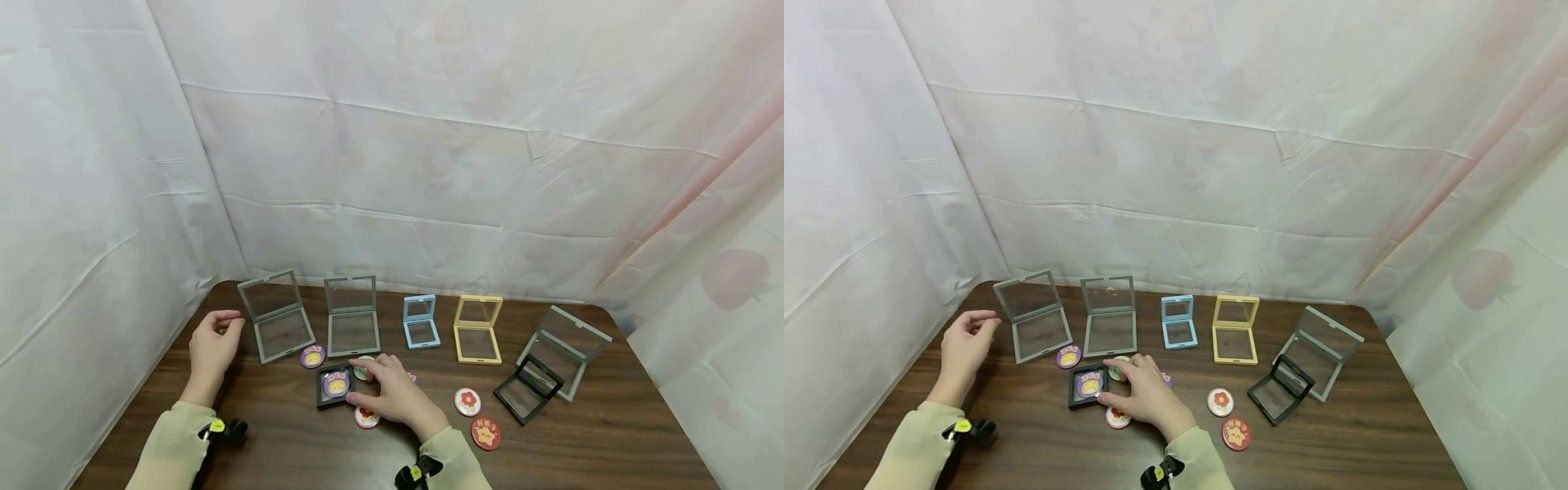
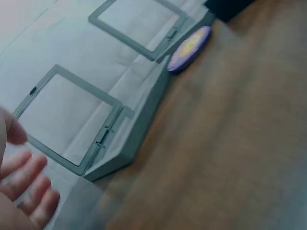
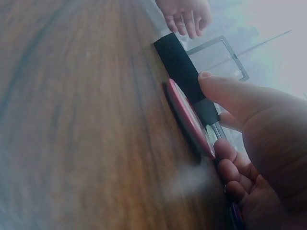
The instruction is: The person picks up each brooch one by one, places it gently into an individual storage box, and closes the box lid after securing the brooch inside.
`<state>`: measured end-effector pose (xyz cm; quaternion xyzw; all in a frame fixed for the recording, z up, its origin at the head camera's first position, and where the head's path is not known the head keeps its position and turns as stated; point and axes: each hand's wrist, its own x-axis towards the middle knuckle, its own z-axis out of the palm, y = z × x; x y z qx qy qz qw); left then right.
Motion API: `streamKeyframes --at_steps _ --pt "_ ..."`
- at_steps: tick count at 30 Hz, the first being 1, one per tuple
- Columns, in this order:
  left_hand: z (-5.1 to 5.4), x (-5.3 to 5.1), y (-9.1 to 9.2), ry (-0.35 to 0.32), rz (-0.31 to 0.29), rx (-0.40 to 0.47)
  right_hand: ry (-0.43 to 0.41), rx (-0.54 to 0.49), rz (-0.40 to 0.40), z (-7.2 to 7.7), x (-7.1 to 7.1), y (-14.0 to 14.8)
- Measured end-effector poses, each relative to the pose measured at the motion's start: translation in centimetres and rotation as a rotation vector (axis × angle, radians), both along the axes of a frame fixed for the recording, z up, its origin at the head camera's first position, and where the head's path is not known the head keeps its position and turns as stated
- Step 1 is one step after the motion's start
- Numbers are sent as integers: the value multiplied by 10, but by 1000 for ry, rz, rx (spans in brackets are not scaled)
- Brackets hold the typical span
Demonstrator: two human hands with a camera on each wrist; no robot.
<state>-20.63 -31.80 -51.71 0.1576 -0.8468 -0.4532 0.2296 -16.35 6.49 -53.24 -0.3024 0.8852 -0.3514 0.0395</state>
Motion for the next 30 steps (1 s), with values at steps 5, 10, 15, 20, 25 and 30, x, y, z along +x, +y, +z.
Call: streamKeyframes --at_steps 5,10,15,20,25,30 --pt "0 -11 -4 -114 85 112 -4 11 -6 1 -1 1" --pt "-5 -17 -2 -112 79 187 -7 8 -9 1 -1 0" --pt "-11 -19 -2 -89 32 190 -4 7 -6 1 -1 -1" --pt "-14 -20 -9 -70 -103 233 -4 -1 0 1 0 -4" --pt "-17 -26 -11 -64 -241 249 -6 3 -5 2 0 -4" --pt "-23 -34 -8 0 -319 231 -17 6 -9 1 -1 -2"
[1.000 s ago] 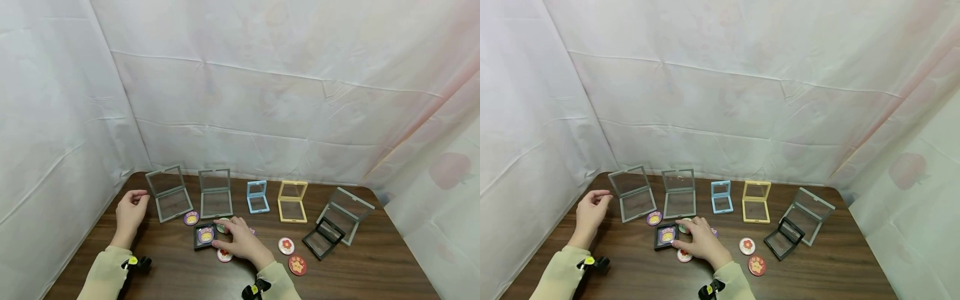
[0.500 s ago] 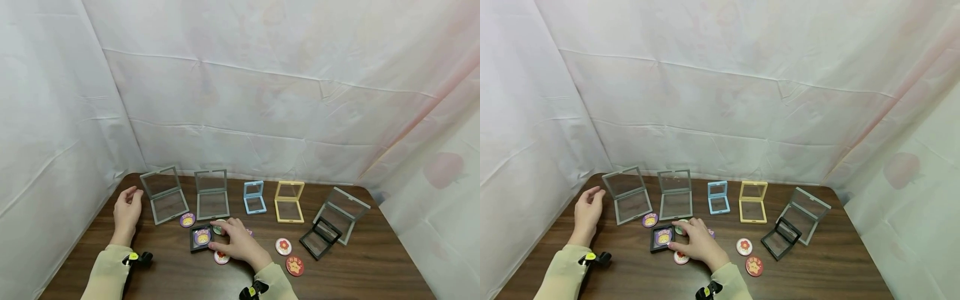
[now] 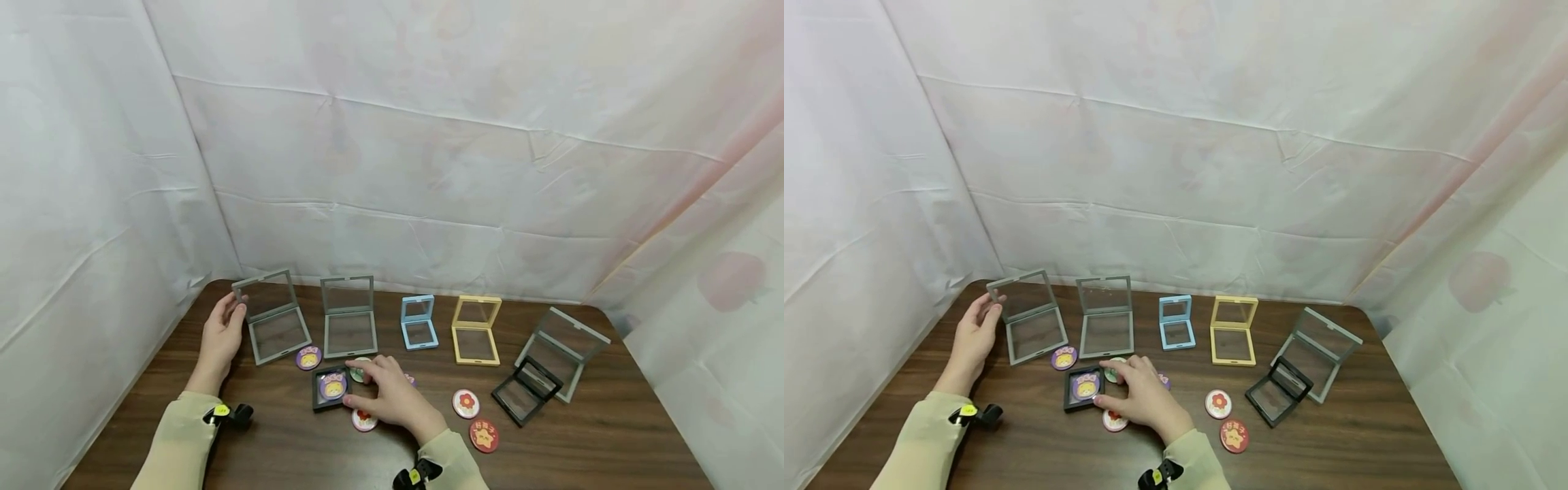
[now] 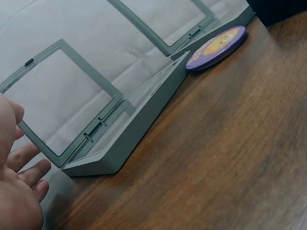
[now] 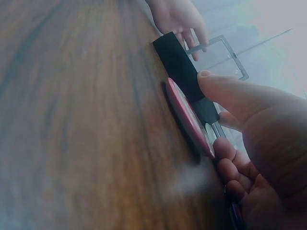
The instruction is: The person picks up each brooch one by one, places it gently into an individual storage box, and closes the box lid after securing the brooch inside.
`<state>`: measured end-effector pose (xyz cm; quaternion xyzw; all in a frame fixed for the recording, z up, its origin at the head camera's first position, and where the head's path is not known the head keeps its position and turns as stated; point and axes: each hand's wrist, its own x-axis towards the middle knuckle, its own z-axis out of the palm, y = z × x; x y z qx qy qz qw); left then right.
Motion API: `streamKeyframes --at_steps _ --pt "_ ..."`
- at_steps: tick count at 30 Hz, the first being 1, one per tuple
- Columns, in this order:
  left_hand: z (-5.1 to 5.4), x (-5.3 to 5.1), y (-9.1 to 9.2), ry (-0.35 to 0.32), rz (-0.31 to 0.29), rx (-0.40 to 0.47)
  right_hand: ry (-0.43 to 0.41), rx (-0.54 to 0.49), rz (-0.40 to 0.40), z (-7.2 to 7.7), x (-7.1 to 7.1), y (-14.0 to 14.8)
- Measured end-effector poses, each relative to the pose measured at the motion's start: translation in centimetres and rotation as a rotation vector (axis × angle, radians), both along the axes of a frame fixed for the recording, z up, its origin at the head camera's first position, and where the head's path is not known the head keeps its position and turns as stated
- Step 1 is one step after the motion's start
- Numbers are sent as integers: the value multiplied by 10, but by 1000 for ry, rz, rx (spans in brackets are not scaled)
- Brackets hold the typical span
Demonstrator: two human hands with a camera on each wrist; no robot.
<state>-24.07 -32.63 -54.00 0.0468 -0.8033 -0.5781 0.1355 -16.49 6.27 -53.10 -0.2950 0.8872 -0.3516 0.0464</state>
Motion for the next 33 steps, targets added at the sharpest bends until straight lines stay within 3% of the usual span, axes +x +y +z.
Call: streamKeyframes --at_steps 6,19,33 --pt "-5 -1 5 57 3 18 -3 -5 -1 0 1 1" --pt "-4 2 7 55 26 -5 8 -4 0 2 2 -1" --pt "-5 0 8 21 34 47 7 17 4 3 0 0"
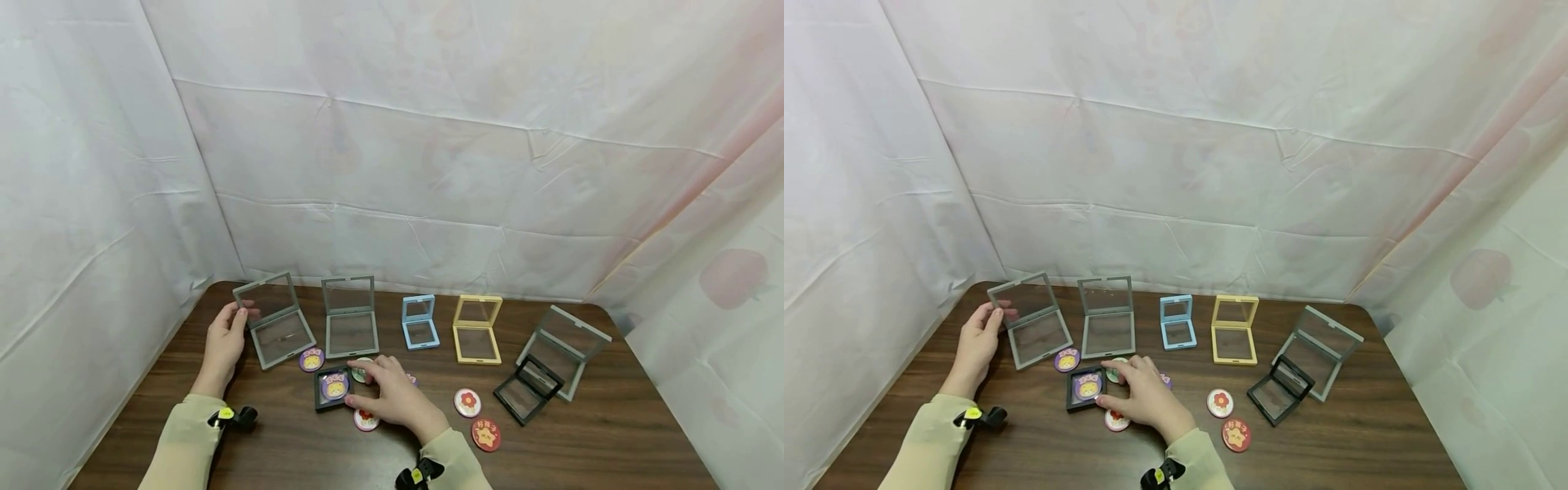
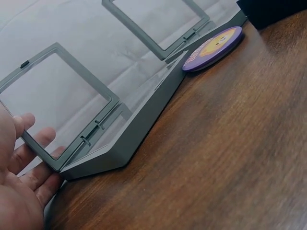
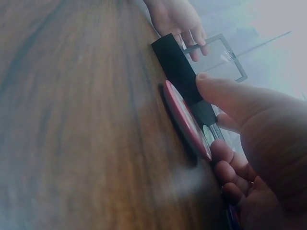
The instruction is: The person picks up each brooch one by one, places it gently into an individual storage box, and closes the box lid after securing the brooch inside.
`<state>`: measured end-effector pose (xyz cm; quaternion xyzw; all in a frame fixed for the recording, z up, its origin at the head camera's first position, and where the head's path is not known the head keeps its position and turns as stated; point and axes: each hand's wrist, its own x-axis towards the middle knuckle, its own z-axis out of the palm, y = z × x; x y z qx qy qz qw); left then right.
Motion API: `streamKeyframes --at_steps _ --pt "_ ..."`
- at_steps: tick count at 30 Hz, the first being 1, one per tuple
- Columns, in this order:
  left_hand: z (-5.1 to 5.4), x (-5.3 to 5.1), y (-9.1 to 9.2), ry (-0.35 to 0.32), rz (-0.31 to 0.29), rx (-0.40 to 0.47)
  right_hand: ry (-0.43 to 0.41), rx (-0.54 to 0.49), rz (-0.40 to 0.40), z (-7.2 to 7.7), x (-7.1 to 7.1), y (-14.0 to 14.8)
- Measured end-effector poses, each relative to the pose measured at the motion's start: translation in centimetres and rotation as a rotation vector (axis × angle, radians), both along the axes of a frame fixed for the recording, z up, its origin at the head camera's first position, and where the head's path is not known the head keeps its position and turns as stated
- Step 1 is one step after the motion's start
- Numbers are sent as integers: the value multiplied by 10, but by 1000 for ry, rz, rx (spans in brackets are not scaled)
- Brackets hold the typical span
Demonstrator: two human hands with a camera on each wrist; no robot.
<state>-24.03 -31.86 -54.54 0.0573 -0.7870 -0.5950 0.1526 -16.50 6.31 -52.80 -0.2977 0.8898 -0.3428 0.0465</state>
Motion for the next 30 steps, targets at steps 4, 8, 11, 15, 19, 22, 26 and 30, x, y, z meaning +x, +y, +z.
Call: streamKeyframes --at_steps 4,8,11,15,19,22,26,30 --pt "0 1 0 -18 -8 2 6 13 -5 -1 0 1" --pt "-1 0 0 -7 -31 0 18 22 -5 -1 1 1" --pt "0 2 0 3 -51 -12 19 24 -1 0 1 1" --pt "1 4 0 20 -65 -19 18 31 5 0 1 1" --pt "-1 4 0 44 -72 -23 23 39 4 0 1 1" --pt "-3 4 -1 54 -74 -24 26 45 3 1 1 1" --pt "-4 6 -1 53 -65 -17 19 51 5 2 1 1" --pt "-3 8 0 55 -63 -17 8 46 6 5 1 3"
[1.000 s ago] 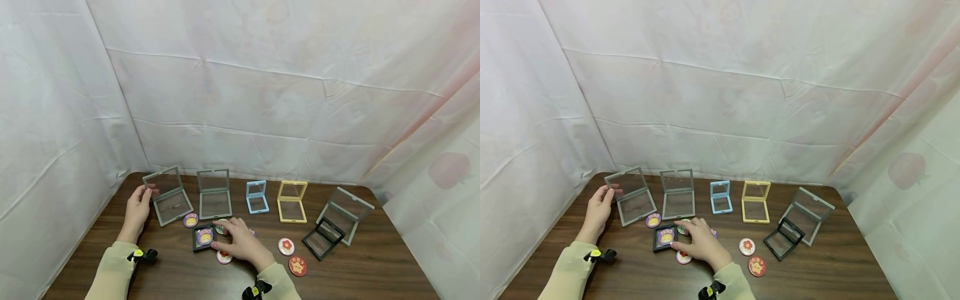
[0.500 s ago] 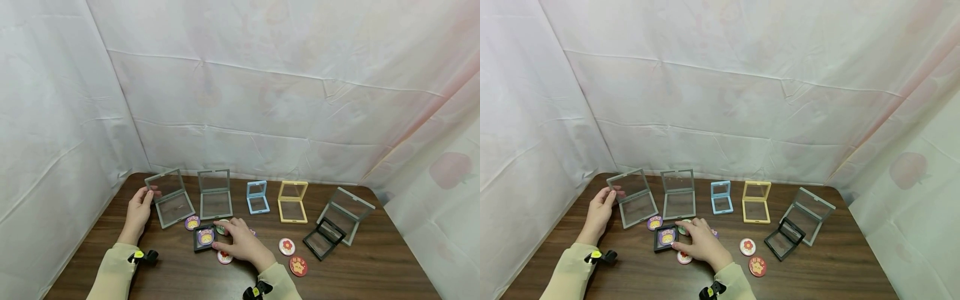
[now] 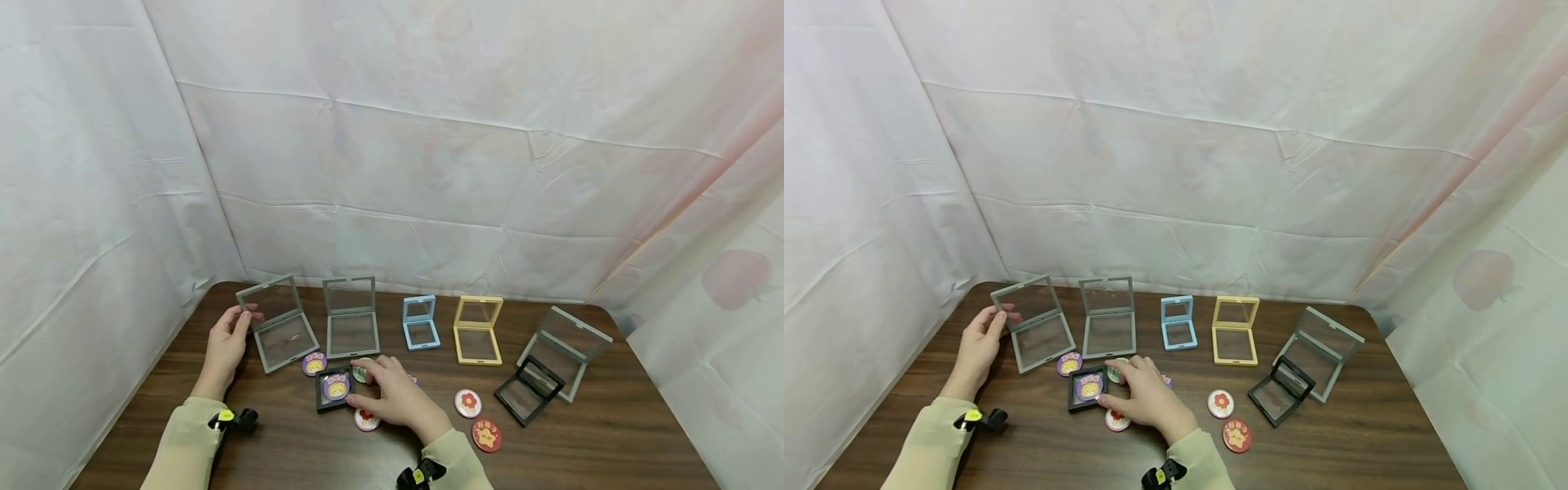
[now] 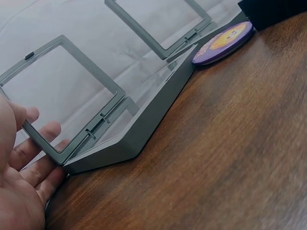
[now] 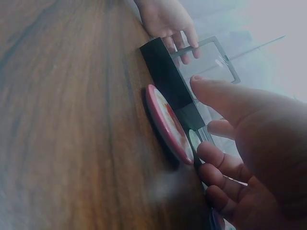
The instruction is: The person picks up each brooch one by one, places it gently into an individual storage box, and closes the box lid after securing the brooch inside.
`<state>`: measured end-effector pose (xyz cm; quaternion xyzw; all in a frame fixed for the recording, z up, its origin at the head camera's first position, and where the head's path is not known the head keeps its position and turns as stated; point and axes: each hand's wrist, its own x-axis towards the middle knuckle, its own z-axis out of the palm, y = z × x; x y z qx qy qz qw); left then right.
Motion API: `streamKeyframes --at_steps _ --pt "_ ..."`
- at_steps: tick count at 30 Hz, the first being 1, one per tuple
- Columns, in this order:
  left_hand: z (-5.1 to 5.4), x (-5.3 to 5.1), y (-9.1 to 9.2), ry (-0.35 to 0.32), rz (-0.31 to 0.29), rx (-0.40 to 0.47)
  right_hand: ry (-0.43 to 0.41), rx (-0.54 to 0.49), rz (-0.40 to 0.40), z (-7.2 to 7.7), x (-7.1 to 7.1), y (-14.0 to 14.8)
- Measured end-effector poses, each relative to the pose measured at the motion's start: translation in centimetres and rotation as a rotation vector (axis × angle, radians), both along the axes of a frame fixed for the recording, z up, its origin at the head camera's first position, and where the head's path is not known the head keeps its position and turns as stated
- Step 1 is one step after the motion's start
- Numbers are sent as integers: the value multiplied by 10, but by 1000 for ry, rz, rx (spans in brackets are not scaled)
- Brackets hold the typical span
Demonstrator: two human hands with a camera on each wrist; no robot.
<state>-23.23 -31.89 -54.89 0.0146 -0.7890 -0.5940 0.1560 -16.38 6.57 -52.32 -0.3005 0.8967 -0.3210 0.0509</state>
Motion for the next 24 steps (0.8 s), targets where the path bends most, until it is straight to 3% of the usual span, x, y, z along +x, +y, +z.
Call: streamKeyframes --at_steps 9,14,24 --pt "-1 0 -1 7 -10 2 55 -87 19 7 -4 9" --pt "2 0 -1 -15 -7 -21 42 -113 5 9 -10 18" --pt "36 19 16 -33 -27 -35 106 -87 -144 15 -6 47"
